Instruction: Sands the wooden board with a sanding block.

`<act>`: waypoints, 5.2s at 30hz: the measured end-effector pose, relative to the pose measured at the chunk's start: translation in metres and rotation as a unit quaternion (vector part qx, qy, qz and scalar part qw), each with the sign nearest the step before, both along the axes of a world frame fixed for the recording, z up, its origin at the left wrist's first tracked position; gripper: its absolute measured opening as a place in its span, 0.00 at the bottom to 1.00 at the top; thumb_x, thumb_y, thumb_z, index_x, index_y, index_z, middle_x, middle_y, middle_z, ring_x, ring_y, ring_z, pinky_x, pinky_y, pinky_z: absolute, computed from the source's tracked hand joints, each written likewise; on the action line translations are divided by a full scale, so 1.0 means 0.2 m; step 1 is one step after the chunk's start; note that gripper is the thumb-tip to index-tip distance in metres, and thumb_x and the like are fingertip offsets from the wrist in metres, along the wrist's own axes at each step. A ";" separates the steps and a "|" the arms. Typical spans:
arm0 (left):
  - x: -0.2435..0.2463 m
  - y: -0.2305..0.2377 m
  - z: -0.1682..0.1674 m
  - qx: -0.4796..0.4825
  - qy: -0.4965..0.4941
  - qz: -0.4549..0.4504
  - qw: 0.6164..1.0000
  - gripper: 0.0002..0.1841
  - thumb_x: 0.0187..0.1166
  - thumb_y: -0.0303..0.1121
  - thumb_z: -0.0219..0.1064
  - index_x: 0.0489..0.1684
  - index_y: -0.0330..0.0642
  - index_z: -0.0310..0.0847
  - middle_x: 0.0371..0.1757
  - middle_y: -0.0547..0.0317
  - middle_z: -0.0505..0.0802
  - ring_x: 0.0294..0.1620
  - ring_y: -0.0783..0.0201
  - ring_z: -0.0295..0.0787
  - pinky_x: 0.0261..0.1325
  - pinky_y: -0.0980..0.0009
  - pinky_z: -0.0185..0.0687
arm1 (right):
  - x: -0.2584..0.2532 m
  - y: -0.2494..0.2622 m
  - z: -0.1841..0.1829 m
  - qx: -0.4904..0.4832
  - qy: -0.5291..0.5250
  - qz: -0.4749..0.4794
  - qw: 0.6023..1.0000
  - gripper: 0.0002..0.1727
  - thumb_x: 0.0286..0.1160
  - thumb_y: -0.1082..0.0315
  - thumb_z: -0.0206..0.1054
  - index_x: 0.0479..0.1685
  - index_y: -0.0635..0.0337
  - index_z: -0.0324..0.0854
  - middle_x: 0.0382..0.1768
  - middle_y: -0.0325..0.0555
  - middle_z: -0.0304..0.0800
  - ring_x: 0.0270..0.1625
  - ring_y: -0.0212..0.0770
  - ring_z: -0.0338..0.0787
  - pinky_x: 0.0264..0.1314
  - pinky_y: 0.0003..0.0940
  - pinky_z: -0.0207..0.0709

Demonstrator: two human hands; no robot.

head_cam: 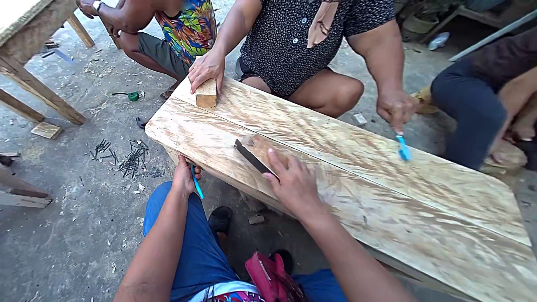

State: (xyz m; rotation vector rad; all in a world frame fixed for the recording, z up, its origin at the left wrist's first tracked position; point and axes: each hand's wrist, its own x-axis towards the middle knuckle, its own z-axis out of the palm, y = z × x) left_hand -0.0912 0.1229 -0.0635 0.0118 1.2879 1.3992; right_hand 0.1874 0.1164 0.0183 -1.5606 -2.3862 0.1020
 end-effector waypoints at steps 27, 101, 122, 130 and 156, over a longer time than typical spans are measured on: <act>0.01 0.02 -0.04 0.030 0.027 -0.006 0.999 0.36 0.86 0.68 0.28 0.44 0.48 0.73 0.18 0.61 0.78 0.09 0.70 0.67 0.10 0.77 0.62 | -0.42 0.49 0.07 -0.050 -0.008 0.083 0.995 0.34 0.86 0.46 0.61 0.90 0.46 0.67 0.69 0.72 0.79 0.70 0.72 0.79 0.69 0.70 0.66; 0.01 0.02 -0.02 0.047 0.064 -0.032 0.996 0.42 0.80 0.73 0.20 0.48 0.49 0.72 0.17 0.59 0.79 0.08 0.68 0.67 0.09 0.75 0.62 | -0.08 0.29 0.07 -0.064 0.052 -0.022 0.996 0.34 0.77 0.49 0.73 0.84 0.41 0.76 0.64 0.63 0.84 0.66 0.67 0.82 0.66 0.70 0.66; 0.02 0.03 -0.02 0.028 0.039 -0.023 0.999 0.37 0.86 0.68 0.25 0.49 0.46 0.72 0.18 0.57 0.79 0.09 0.67 0.68 0.11 0.74 0.65 | -0.68 0.46 0.13 -0.096 0.019 0.020 0.995 0.34 0.80 0.50 0.70 0.88 0.39 0.71 0.70 0.63 0.82 0.72 0.66 0.80 0.71 0.70 0.64; 0.02 0.01 -0.02 0.020 0.024 -0.026 0.999 0.35 0.88 0.65 0.28 0.50 0.45 0.72 0.22 0.56 0.81 0.12 0.67 0.69 0.14 0.74 0.66 | -0.54 0.42 0.11 -0.069 0.012 0.049 0.996 0.34 0.80 0.51 0.72 0.88 0.39 0.71 0.67 0.62 0.83 0.69 0.67 0.81 0.65 0.71 0.67; 0.00 0.01 -0.03 0.029 0.049 -0.065 0.996 0.39 0.85 0.68 0.22 0.48 0.47 0.73 0.19 0.59 0.80 0.11 0.67 0.70 0.13 0.74 0.66 | 0.03 0.29 0.09 -0.084 0.039 -0.093 0.991 0.35 0.78 0.53 0.74 0.87 0.40 0.72 0.74 0.64 0.78 0.75 0.73 0.75 0.64 0.81 0.61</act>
